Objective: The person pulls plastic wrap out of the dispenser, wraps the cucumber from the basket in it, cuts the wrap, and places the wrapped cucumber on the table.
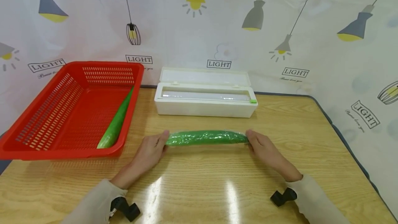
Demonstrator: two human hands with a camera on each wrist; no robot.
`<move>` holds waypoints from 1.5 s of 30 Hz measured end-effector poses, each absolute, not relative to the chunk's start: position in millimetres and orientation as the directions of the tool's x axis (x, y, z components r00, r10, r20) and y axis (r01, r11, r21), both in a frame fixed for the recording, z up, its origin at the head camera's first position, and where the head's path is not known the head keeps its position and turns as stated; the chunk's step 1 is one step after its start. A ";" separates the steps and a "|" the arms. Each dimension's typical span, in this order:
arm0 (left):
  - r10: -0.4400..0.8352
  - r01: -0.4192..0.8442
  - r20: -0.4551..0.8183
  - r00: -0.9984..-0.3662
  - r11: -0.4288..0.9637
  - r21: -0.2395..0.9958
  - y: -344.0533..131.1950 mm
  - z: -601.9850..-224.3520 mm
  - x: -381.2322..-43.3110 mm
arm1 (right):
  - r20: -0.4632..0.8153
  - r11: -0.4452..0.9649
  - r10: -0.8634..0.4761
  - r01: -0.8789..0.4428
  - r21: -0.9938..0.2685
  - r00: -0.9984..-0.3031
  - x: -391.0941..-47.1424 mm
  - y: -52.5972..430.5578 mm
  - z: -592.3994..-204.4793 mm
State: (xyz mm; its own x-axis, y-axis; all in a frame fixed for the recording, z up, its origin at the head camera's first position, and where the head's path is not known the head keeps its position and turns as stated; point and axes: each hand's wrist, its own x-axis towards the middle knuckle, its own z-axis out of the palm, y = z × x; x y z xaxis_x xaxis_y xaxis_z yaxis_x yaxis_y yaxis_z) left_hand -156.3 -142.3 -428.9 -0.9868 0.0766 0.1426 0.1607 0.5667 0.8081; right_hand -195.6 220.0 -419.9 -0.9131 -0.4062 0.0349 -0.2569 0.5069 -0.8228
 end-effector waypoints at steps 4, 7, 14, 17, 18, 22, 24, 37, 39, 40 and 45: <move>0.137 0.220 0.173 -0.975 0.530 0.819 -141.9 -432.2 -157.9 | -0.003 0.555 -0.357 -0.209 -0.805 -0.934 -194.3 217.3 -420.1; 0.238 0.338 0.249 -0.939 0.498 0.799 -141.6 -435.0 -159.2 | -0.056 0.509 -0.348 -0.139 -0.849 -0.936 -194.4 216.7 -421.0; 0.312 0.445 0.324 -0.893 0.510 0.736 -138.2 -436.4 -158.6 | -0.120 0.460 -0.364 -0.066 -0.885 -0.924 -195.9 218.2 -422.9; 0.258 0.456 0.377 -0.889 0.546 0.703 -137.4 -435.4 -157.4 | -0.044 0.488 -0.367 -0.153 -0.859 -0.929 -194.5 216.6 -422.6; 0.233 0.453 0.392 -0.890 0.556 0.697 -137.5 -435.7 -157.3 | -0.005 0.501 -0.374 -0.197 -0.842 -0.928 -193.6 215.6 -422.2; 0.114 0.372 0.375 -0.920 0.550 0.748 -137.8 -436.3 -155.8 | 0.129 0.538 -0.403 -0.349 -0.768 -0.906 -189.8 210.6 -421.7; 0.077 0.339 0.354 -0.932 0.534 0.775 -137.7 -437.1 -155.0 | 0.157 0.540 -0.406 -0.374 -0.754 -0.900 -188.6 209.0 -421.7; 0.260 0.539 0.474 -0.842 0.461 0.705 -128.6 -437.1 -153.1 | 0.024 0.543 -0.274 -0.176 -0.821 -0.961 -191.0 212.7 -419.1; 0.194 0.508 0.478 -0.857 0.471 0.721 -128.2 -435.2 -152.5 | 0.071 0.546 -0.294 -0.229 -0.806 -0.953 -190.5 212.1 -419.7; 0.142 0.472 0.466 -0.873 0.485 0.737 -128.1 -434.4 -152.5 | 0.108 0.550 -0.306 -0.268 -0.791 -0.946 -190.2 211.7 -420.0; -0.074 0.242 0.325 -0.943 0.519 0.820 -129.5 -430.9 -153.8 | 0.339 0.525 -0.378 -0.501 -0.688 -0.862 -189.3 209.8 -420.9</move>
